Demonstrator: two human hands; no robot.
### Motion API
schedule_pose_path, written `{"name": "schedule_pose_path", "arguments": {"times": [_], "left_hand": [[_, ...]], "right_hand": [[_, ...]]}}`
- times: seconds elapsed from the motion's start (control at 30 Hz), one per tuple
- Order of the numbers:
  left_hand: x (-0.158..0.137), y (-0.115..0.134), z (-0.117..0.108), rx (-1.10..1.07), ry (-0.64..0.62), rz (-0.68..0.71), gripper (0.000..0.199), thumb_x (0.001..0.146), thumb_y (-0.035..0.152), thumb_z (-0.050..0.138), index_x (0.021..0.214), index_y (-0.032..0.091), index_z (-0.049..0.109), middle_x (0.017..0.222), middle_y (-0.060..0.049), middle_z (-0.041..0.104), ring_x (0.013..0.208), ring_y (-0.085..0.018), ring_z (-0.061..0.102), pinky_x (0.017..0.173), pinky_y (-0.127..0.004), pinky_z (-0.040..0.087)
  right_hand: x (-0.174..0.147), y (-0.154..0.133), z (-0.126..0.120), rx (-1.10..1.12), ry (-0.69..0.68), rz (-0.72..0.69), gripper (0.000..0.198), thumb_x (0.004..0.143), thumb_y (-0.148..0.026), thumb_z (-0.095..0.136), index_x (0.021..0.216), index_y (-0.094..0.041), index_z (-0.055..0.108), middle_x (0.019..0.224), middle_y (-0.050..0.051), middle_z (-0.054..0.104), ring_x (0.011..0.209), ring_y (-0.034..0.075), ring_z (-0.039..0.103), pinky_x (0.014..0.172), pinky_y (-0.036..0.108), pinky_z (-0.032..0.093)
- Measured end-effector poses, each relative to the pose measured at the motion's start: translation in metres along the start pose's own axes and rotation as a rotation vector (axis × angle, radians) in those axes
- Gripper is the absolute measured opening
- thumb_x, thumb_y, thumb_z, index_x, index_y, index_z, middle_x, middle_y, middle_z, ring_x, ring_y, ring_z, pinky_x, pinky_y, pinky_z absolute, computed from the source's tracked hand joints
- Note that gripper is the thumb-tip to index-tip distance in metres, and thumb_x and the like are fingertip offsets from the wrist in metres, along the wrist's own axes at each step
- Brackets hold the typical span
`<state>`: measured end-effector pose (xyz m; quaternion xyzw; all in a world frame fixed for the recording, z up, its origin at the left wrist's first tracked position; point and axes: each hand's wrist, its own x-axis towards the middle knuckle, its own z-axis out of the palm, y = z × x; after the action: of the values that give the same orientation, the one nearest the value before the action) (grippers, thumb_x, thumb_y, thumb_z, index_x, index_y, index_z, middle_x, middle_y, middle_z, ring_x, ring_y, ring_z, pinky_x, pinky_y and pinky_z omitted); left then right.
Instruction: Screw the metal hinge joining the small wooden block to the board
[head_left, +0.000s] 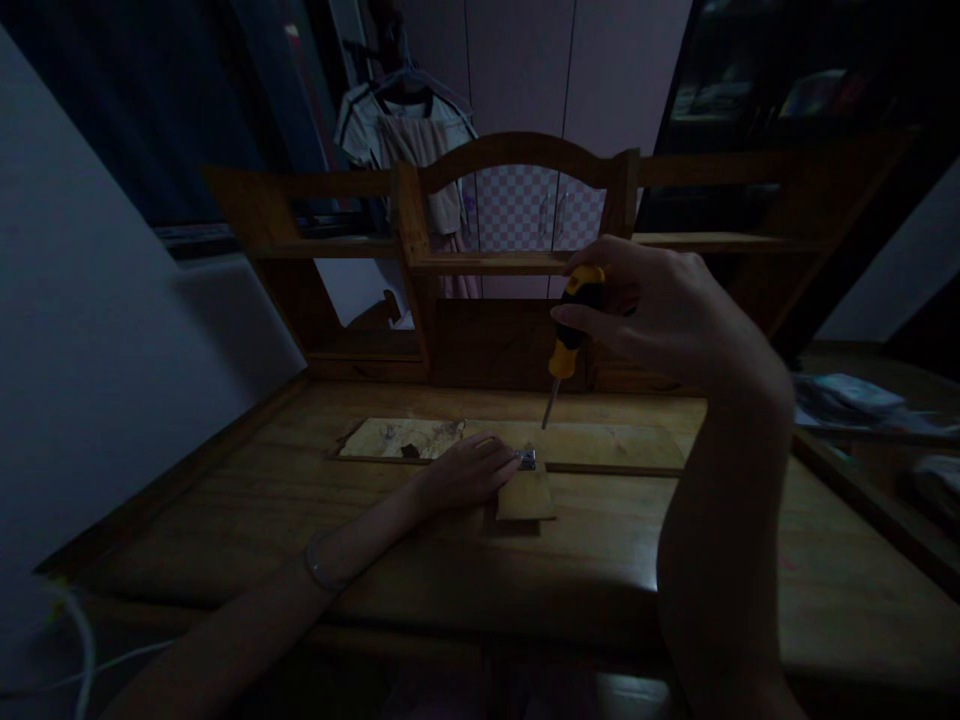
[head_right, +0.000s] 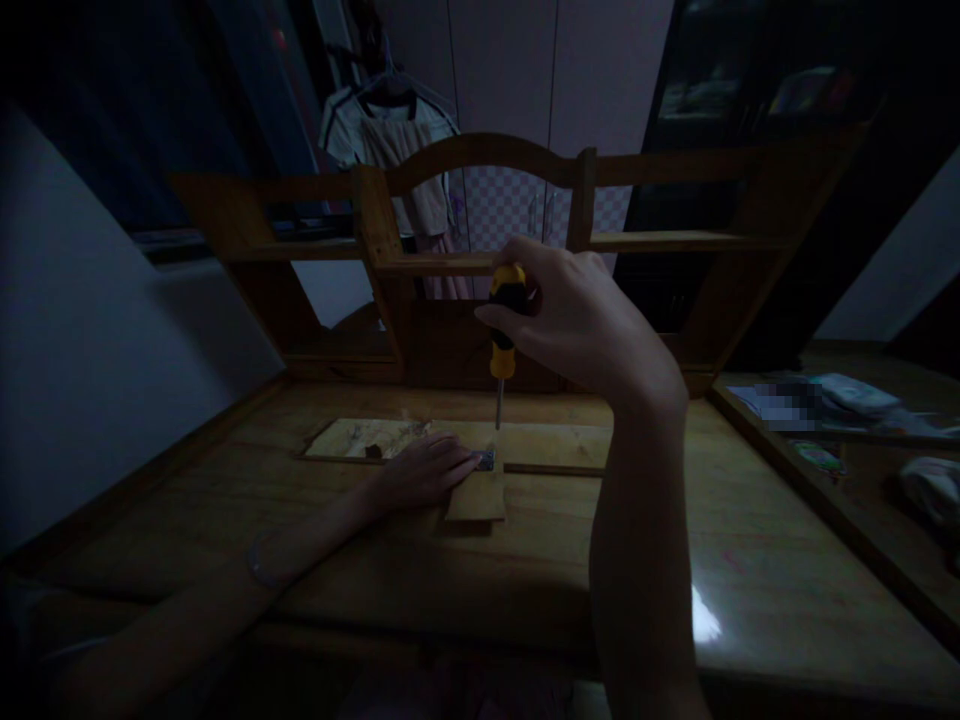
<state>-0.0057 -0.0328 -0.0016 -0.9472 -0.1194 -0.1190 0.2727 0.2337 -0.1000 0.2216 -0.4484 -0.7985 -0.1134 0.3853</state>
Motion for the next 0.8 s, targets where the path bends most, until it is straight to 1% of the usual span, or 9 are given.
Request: {"name": "schedule_pose_path", "arguments": {"times": [0.17, 0.27, 0.37, 0.47, 0.6, 0.67, 0.73, 0.8], "left_hand": [[0.0037, 0.0014, -0.0011, -0.064, 0.012, -0.021, 0.024, 0.098, 0.015, 0.043, 0.118, 0.013, 0.056, 0.110, -0.011, 0.061, 0.103, -0.020, 0.055, 0.097, -0.035, 0.044], [0.0059, 0.0027, -0.0015, -0.099, -0.003, -0.065, 0.023, 0.096, 0.016, 0.045, 0.116, 0.013, 0.057, 0.110, -0.011, 0.061, 0.105, -0.021, 0.054, 0.100, -0.037, 0.043], [0.0078, 0.0031, -0.0020, -0.124, -0.027, -0.091, 0.022, 0.096, 0.019, 0.046, 0.113, 0.013, 0.059, 0.108, -0.011, 0.060, 0.103, -0.022, 0.053, 0.101, -0.039, 0.042], [0.0088, 0.0028, -0.0023, -0.134, -0.044, -0.084, 0.022, 0.096, 0.019, 0.045, 0.112, 0.013, 0.059, 0.107, -0.011, 0.060, 0.103, -0.022, 0.052, 0.102, -0.040, 0.040], [0.0089, 0.0034, -0.0019, -0.134, -0.040, -0.103, 0.022, 0.094, 0.016, 0.046, 0.111, 0.014, 0.060, 0.106, -0.011, 0.060, 0.103, -0.022, 0.052, 0.102, -0.040, 0.040], [0.0086, 0.0039, -0.0022, -0.138, -0.042, -0.114, 0.023, 0.093, 0.017, 0.047, 0.112, 0.014, 0.061, 0.106, -0.011, 0.059, 0.103, -0.022, 0.052, 0.102, -0.040, 0.040], [0.0078, 0.0035, -0.0031, -0.153, -0.045, -0.137, 0.028, 0.092, 0.020, 0.051, 0.118, 0.014, 0.059, 0.109, -0.011, 0.059, 0.106, -0.023, 0.052, 0.104, -0.041, 0.039], [0.0062, 0.0008, -0.0042, -0.199, -0.042, -0.176, 0.041, 0.088, 0.026, 0.058, 0.128, 0.016, 0.054, 0.118, -0.011, 0.057, 0.114, -0.026, 0.050, 0.108, -0.045, 0.036]], "right_hand": [[0.0004, 0.0001, 0.0000, -0.003, -0.008, -0.001, 0.034, 0.082, -0.038, 0.067, 0.114, -0.026, 0.064, 0.075, 0.001, 0.062, 0.069, 0.021, 0.059, 0.060, 0.033, 0.041], [0.0005, -0.0005, -0.0002, -0.007, -0.015, -0.008, 0.034, 0.082, -0.037, 0.067, 0.114, -0.025, 0.064, 0.074, 0.001, 0.062, 0.067, 0.020, 0.058, 0.059, 0.032, 0.040], [0.0006, -0.0008, 0.0002, -0.023, -0.015, -0.015, 0.033, 0.083, -0.036, 0.067, 0.113, -0.025, 0.064, 0.073, 0.001, 0.061, 0.068, 0.020, 0.057, 0.059, 0.032, 0.039], [0.0006, -0.0007, 0.0011, -0.027, -0.016, -0.018, 0.032, 0.083, -0.035, 0.067, 0.112, -0.025, 0.064, 0.073, 0.002, 0.061, 0.068, 0.020, 0.057, 0.058, 0.032, 0.038], [0.0005, -0.0009, 0.0018, -0.004, -0.024, -0.004, 0.029, 0.083, -0.038, 0.066, 0.110, -0.027, 0.064, 0.072, 0.002, 0.062, 0.067, 0.021, 0.058, 0.058, 0.033, 0.039], [0.0006, -0.0014, 0.0018, -0.001, -0.029, 0.006, 0.027, 0.083, -0.038, 0.065, 0.108, -0.028, 0.064, 0.072, 0.002, 0.063, 0.067, 0.021, 0.059, 0.058, 0.033, 0.039], [0.0009, -0.0017, 0.0018, -0.002, -0.020, 0.001, 0.027, 0.083, -0.038, 0.066, 0.107, -0.027, 0.065, 0.072, 0.002, 0.063, 0.066, 0.021, 0.059, 0.057, 0.032, 0.039], [0.0011, -0.0016, 0.0020, 0.001, -0.007, -0.014, 0.028, 0.082, -0.038, 0.067, 0.108, -0.025, 0.065, 0.073, 0.001, 0.063, 0.066, 0.020, 0.059, 0.058, 0.032, 0.039]]}}
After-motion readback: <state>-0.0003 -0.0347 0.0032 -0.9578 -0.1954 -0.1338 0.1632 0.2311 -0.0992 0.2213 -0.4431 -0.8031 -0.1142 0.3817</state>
